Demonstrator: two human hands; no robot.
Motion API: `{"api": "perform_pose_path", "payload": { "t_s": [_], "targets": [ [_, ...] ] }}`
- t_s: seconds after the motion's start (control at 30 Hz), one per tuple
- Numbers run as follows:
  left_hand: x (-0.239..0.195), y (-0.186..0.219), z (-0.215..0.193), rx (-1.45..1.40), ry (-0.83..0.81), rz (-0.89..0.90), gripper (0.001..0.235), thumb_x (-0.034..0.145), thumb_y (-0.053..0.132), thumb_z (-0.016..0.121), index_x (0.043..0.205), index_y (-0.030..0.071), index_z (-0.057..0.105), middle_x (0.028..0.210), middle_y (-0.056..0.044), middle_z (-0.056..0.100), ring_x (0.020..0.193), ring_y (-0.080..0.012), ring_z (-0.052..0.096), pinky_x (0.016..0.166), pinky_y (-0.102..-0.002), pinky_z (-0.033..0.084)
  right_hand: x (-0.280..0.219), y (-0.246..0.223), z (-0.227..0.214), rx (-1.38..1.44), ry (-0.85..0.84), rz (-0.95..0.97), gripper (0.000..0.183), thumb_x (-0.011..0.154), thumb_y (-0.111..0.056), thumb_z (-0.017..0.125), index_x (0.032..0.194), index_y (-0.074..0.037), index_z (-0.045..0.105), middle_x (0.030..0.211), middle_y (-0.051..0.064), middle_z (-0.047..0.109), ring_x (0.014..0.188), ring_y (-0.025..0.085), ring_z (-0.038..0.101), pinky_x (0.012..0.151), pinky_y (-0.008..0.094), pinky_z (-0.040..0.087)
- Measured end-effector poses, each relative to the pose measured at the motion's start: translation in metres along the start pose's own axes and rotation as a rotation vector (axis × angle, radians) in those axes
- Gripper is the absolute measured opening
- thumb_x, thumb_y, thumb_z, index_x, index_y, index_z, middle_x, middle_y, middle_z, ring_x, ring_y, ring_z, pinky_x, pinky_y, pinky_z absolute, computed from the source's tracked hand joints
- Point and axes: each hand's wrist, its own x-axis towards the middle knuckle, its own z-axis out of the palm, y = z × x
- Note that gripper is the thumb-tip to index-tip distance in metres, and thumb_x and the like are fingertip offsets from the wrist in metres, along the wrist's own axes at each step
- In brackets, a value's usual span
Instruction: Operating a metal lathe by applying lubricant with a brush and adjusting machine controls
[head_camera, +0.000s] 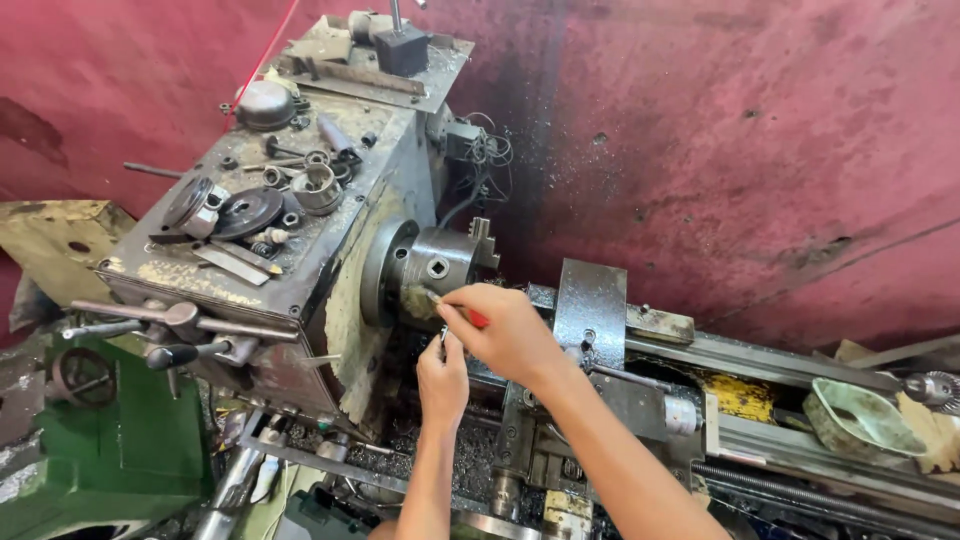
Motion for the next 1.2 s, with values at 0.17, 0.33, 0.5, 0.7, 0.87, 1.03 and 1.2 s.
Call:
{"api": "perform_pose_path", "payload": {
  "t_s": [0.17,0.33,0.5,0.7,0.87,1.03,1.2],
  "targets": [
    [0.003,-0.006,0.005,-0.039,0.029,0.010,0.042,0.099,0.037,0.055,0.074,0.007,0.072,0.065,-0.009,0.070,0.070,-0.0225,0.065,0.074,-0.041,0.054,-0.009,0.019,-0.024,-0.094,0.024,0.117,0.013,0.096,-0.018,0.068,0.098,-0.008,0.077,0.087,0.012,0.078,0.087,0.032,0.076,0.078,0.039,0.060],
    [0.006,-0.015,0.010,-0.067,0.068,0.040,0.042,0.098,0.036,0.057,0.070,0.009,0.071,0.061,-0.007,0.069,0.064,-0.0205,0.065,0.070,-0.037,0.054,-0.007,0.011,-0.037,-0.332,0.184,0.100,0.012,0.098,-0.023,0.067,0.097,-0.014,0.077,0.084,0.003,0.076,0.082,0.024,0.075,0.075,0.032,0.059],
    [0.007,-0.024,0.012,-0.084,0.080,0.071,0.041,0.099,0.033,0.057,0.068,0.010,0.070,0.060,-0.006,0.068,0.063,-0.0185,0.063,0.068,-0.037,0.053,0.004,0.001,0.006,-0.037,0.080,0.011,0.012,0.096,-0.015,0.069,0.099,-0.007,0.076,0.087,0.012,0.077,0.086,0.031,0.076,0.076,0.038,0.061],
    [0.009,-0.029,0.018,-0.144,0.078,0.046,0.039,0.097,0.034,0.059,0.068,0.011,0.069,0.060,-0.007,0.069,0.063,-0.0179,0.061,0.068,-0.035,0.052,-0.001,0.013,-0.010,-0.009,0.163,0.157,0.010,0.093,-0.015,0.071,0.091,-0.008,0.078,0.077,0.014,0.076,0.082,0.037,0.075,0.072,0.042,0.058],
    [0.015,-0.033,0.018,-0.172,0.070,0.041,0.039,0.096,0.036,0.061,0.067,0.011,0.069,0.059,-0.005,0.068,0.061,-0.0171,0.061,0.066,-0.034,0.051,0.005,0.020,-0.044,-0.188,0.273,0.224,0.007,0.091,-0.023,0.075,0.089,-0.018,0.080,0.074,0.006,0.075,0.081,0.027,0.075,0.073,0.035,0.057],
    [0.010,-0.032,0.018,-0.179,0.067,0.050,0.039,0.097,0.035,0.061,0.067,0.011,0.068,0.058,-0.004,0.066,0.061,-0.0152,0.058,0.066,-0.032,0.050,0.018,0.020,-0.034,-0.170,0.346,0.198,0.007,0.093,-0.024,0.076,0.088,-0.020,0.080,0.075,0.001,0.075,0.078,0.021,0.075,0.074,0.031,0.057],
    [0.014,-0.040,0.019,-0.203,0.063,0.069,0.038,0.096,0.033,0.062,0.066,0.011,0.068,0.058,-0.005,0.067,0.061,-0.0160,0.060,0.066,-0.033,0.051,0.043,0.004,-0.011,0.159,0.243,0.319,0.006,0.087,-0.016,0.075,0.087,-0.013,0.080,0.055,0.003,0.069,0.054,0.013,0.069,0.053,0.028,0.058]
  ]
}}
